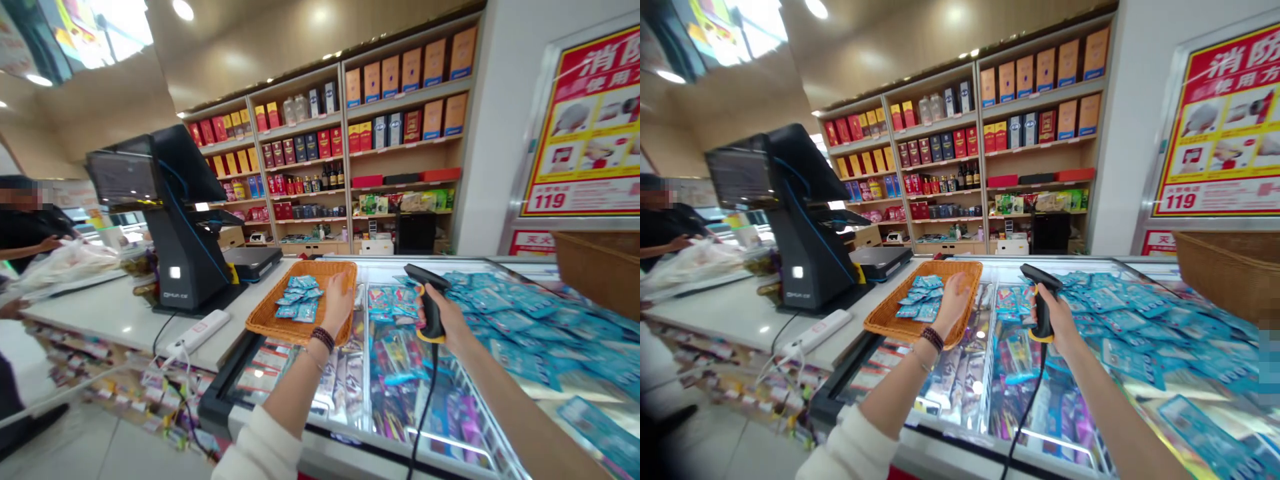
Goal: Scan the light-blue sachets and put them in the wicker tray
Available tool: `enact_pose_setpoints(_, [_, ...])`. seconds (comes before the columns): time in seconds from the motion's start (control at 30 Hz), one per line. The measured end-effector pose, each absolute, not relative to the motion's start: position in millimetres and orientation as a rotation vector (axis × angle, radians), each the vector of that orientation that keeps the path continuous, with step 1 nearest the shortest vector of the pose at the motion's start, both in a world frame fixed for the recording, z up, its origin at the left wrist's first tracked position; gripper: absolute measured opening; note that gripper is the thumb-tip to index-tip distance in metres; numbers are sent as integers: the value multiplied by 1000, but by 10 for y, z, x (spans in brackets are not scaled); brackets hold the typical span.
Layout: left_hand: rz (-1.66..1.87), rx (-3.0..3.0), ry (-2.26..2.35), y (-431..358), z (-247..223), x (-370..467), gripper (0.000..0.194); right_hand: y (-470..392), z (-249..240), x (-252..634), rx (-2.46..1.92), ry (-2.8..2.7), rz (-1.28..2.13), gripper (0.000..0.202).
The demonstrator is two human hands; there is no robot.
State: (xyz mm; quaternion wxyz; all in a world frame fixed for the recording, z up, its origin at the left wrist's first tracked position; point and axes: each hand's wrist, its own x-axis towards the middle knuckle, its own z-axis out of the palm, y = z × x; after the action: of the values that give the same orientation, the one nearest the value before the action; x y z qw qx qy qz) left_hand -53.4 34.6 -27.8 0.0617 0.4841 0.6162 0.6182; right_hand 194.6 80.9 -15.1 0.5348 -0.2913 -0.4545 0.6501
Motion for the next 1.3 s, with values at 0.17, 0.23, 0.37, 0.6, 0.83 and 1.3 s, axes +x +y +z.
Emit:
enact_pose_setpoints(0.17, [1442,1767,1797,527,-497,291,38,958,-151,2408,-754,-994,1492,39])
enact_pose_setpoints(0.23, [1237,1803,1863,564,-606,585,49,1018,-176,2519,-769,-958,1460,39])
enact_pose_setpoints(0.37, [943,1856,1937,623,-778,1007,70,1087,-246,2619,-802,-871,1417,39])
enact_pose_setpoints(0.6, [1207,1588,1908,844,-859,866,26,1039,-348,2477,-834,-950,1404,37])
enact_pose_setpoints(0.83, [1885,616,1351,924,-912,515,21,909,-498,2224,-849,-1063,1472,44])
enact_pose_setpoints(1.3, [1983,454,1021,852,-917,325,35,799,-599,2106,-931,-1284,1527,49])
